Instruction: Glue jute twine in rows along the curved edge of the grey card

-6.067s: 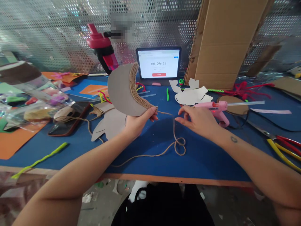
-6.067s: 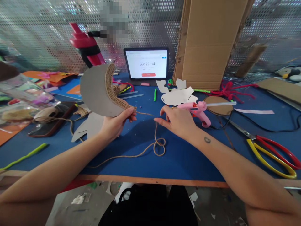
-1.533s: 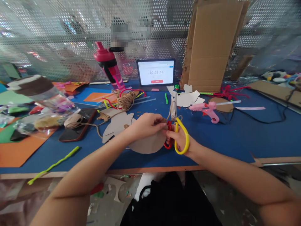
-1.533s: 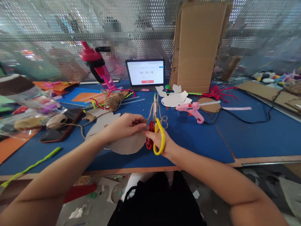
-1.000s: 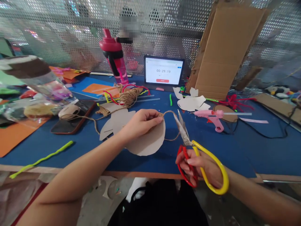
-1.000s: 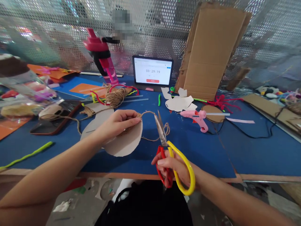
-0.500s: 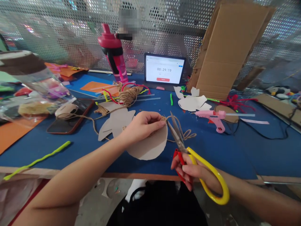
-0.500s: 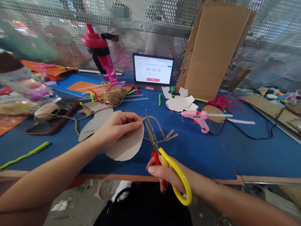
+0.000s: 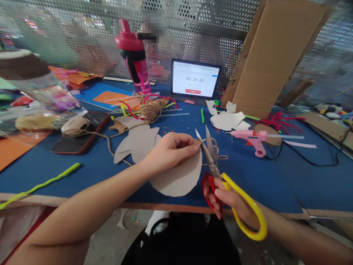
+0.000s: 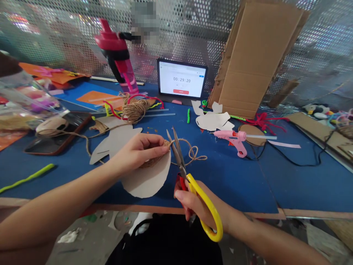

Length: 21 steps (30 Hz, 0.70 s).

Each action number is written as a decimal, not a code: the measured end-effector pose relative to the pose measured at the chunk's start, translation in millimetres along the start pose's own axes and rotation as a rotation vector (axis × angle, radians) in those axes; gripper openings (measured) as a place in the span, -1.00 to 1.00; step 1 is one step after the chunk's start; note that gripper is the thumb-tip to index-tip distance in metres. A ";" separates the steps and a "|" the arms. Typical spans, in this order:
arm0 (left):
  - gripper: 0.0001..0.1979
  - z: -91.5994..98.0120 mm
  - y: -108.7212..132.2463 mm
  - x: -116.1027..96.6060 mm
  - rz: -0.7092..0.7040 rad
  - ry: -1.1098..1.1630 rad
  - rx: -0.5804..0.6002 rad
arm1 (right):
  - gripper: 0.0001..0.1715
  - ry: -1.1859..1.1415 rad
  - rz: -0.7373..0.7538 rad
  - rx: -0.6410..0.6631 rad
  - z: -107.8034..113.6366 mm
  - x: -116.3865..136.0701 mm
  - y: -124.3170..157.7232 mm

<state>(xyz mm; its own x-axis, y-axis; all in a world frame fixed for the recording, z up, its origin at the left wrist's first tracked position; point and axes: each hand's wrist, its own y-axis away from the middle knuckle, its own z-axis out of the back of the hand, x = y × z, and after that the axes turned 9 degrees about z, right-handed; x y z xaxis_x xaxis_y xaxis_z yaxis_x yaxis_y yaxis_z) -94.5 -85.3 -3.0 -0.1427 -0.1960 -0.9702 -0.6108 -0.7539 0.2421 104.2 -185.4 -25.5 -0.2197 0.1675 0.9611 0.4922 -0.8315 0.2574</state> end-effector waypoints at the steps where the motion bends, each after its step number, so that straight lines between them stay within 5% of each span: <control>1: -0.71 -0.4 0.4 -0.1 0.005 0.001 -0.008 | -0.45 0.032 0.002 0.007 -0.2 0.6 0.1; 10: -0.70 -0.5 4.9 -1.9 -0.086 -0.159 -0.112 | -0.54 0.466 0.110 -0.099 0.1 9.9 5.3; 21: -0.68 -0.4 7.2 -2.4 -0.117 -0.256 -0.125 | -0.51 0.357 -0.023 -0.191 0.6 -12.1 12.2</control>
<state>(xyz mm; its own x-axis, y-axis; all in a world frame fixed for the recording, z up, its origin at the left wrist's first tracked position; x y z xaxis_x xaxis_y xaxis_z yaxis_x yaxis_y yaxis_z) -98.2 -90.4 1.2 -0.2780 0.0492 -0.9593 -0.5365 -0.8364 0.1126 113.4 -197.3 -33.9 -0.5239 0.0204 0.8515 0.3263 -0.9186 0.2228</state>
